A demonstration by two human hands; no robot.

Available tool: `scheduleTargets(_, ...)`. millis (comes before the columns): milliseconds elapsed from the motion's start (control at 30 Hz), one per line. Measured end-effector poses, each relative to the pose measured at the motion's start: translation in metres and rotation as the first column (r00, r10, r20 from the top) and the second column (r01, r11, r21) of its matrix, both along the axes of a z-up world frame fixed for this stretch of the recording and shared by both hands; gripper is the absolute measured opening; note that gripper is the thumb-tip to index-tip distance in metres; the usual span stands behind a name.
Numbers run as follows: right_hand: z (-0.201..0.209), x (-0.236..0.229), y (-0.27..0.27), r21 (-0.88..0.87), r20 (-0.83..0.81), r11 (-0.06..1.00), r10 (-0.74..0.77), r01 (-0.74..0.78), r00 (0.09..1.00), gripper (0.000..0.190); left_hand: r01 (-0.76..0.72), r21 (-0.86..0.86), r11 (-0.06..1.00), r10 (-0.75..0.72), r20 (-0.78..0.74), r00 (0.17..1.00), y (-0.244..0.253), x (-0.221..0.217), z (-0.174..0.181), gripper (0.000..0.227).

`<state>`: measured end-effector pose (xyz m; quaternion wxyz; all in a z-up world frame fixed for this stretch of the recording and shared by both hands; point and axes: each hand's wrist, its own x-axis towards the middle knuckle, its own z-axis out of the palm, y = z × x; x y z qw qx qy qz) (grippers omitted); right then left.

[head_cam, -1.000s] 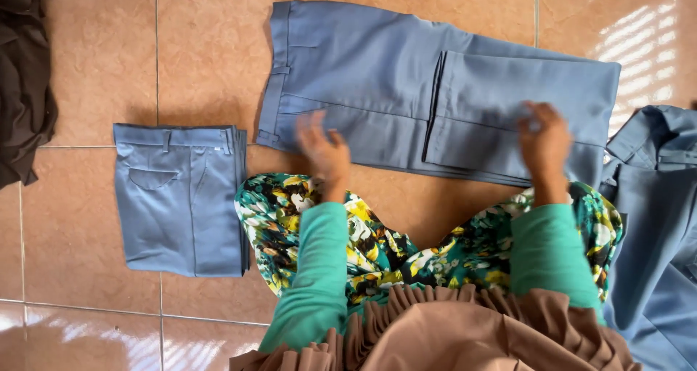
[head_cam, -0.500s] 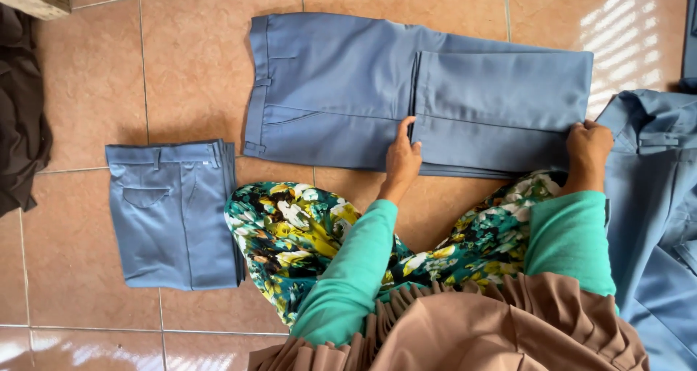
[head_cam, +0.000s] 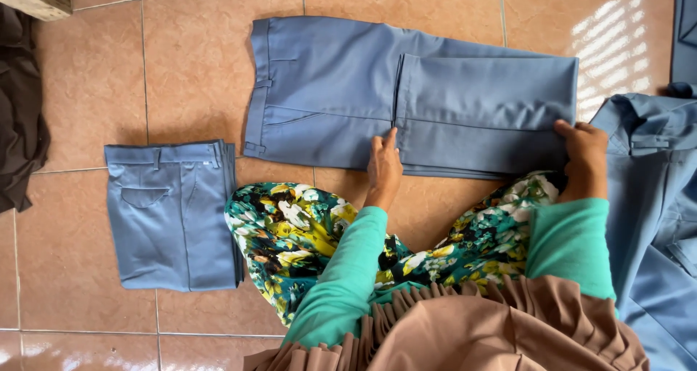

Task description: Folding blue trousers into a rectangular shape on the floor in a factory setting.

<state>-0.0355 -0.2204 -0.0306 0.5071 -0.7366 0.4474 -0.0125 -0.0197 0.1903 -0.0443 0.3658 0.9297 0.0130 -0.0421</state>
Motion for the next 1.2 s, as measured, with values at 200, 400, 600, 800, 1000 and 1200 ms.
scheduleTargets(200, 0.205, -0.017, 0.079, 0.223, 0.374, 0.974, -0.119, 0.036, 0.920, 0.033, 0.169, 0.114, 0.979, -0.154, -0.126, 0.980, -0.035, -0.008, -0.025, 0.072)
scheduleTargets(400, 0.263, 0.008, 0.100, 0.202, 0.600, 0.973, -0.029, -0.116, 0.800, 0.020, 0.456, -0.268, 0.849, -0.506, -0.163, 0.847, -0.106, -0.018, -0.031, 0.069)
scheduleTargets(600, 0.259, 0.051, 0.210, 0.009, 0.493, 0.938, 0.298, -0.347, 0.817, 0.018, -0.327, -0.812, 0.484, -0.239, -0.482, 0.843, -0.039, 0.047, -0.005, 0.058)
scheduleTargets(800, 0.177, 0.049, 0.320, -0.088, 0.406, 0.571, 0.769, -0.816, 0.494, 0.034, -0.668, -0.630, 0.397, 0.054, -0.710, 0.702, 0.079, 0.042, 0.173, 0.094)
scheduleTargets(1000, 0.108, 0.029, 0.274, -0.409, -0.159, 0.568, 0.726, -0.714, 0.669, 0.036, -0.370, -0.763, 0.530, 0.116, -0.367, 0.923, 0.139, 0.065, -0.099, 0.050)
scheduleTargets(1200, 0.083, -0.008, 0.228, -0.515, -0.307, 0.470, 0.680, -0.717, 0.666, 0.057, -0.389, -0.379, 0.840, 0.278, -0.314, 0.908, 0.156, 0.031, -0.036, 0.058)
